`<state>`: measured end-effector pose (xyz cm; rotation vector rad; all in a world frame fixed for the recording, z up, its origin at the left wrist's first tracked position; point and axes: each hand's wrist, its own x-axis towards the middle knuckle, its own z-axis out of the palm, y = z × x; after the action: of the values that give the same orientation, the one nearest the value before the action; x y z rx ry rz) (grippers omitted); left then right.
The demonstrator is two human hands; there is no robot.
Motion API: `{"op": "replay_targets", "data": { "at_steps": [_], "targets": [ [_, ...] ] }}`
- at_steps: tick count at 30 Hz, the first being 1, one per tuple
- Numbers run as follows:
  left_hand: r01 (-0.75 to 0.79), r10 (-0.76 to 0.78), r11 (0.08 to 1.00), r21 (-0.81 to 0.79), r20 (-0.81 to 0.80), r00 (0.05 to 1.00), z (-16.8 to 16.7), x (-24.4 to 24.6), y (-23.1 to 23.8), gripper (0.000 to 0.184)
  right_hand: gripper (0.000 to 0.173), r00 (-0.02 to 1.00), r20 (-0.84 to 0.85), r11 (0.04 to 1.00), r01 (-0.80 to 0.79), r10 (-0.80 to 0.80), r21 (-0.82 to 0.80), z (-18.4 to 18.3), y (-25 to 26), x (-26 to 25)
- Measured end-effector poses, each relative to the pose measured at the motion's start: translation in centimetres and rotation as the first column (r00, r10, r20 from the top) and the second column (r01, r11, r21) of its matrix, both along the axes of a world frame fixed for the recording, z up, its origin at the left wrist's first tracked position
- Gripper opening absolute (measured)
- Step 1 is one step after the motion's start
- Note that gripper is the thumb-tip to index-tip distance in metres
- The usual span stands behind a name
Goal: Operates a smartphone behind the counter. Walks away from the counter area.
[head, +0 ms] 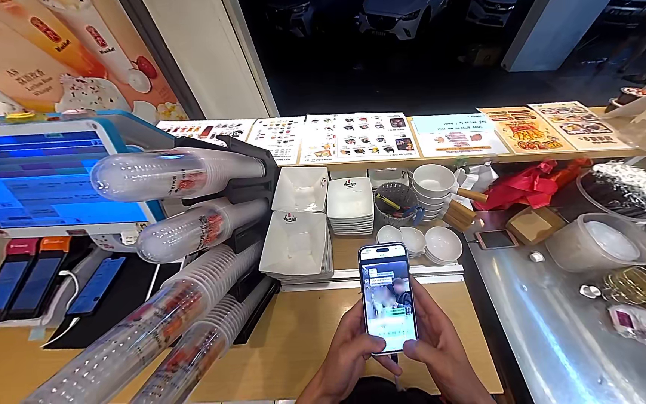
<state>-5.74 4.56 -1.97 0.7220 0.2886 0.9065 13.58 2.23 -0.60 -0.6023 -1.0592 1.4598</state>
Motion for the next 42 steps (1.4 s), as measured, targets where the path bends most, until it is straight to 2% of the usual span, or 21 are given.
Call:
{"op": "replay_targets", "data": {
  "at_steps": [6,11,18,23,28,32,36,40,42],
  "targets": [
    [-0.024,0.021,0.999,-0.03,-0.119,0.993,1.1,0.6,0.1,0.039,0.096,1.0,-0.012,1.0,0.006,-0.006,0.025,-0.2,0.2,0.3],
    [0.013,-0.016,0.999,-0.045,-0.06,0.998,0.7,0.6,0.0,0.044,0.094,1.0,-0.024,1.0,0.015,-0.015,0.014,-0.4,0.0,0.6],
    [-0.001,-0.001,1.0,-0.019,-0.088,0.996,0.8,0.7,0.2,0.043,0.093,0.999,-0.028,1.0,0.018,-0.018,0.004,-0.2,0.2,0.6],
    [0.031,-0.031,0.999,-0.029,-0.016,0.999,0.3,0.4,0.2,0.046,0.094,1.0,-0.028,1.0,0.011,-0.011,-0.006,-0.4,0.0,0.6],
    [-0.01,0.001,0.996,-0.091,-0.093,0.996,0.6,0.7,0.4,0.037,0.094,1.0,-0.016,0.999,0.02,-0.021,-0.029,-0.4,0.1,0.6],
    [-0.002,0.001,1.0,-0.019,-0.102,0.995,0.4,0.7,0.4,0.046,0.094,0.999,-0.011,0.999,0.039,-0.039,-0.022,-0.4,0.2,0.5],
    [-0.029,0.03,1.0,0.007,-0.203,0.979,1.0,0.9,0.2,0.048,0.089,0.997,0.001,0.996,0.079,-0.079,-0.035,-0.5,0.2,0.3],
    [0.024,-0.025,1.0,-0.01,-0.101,0.995,0.3,0.6,0.3,0.05,0.074,0.977,0.036,0.974,0.213,-0.211,-0.074,-0.5,0.2,-0.7],
    [0.034,-0.039,0.997,-0.067,-0.061,0.997,0.1,0.5,0.3,0.046,0.074,0.977,0.025,0.975,0.211,-0.21,-0.068,-0.6,0.2,-0.6]
  ]
}}
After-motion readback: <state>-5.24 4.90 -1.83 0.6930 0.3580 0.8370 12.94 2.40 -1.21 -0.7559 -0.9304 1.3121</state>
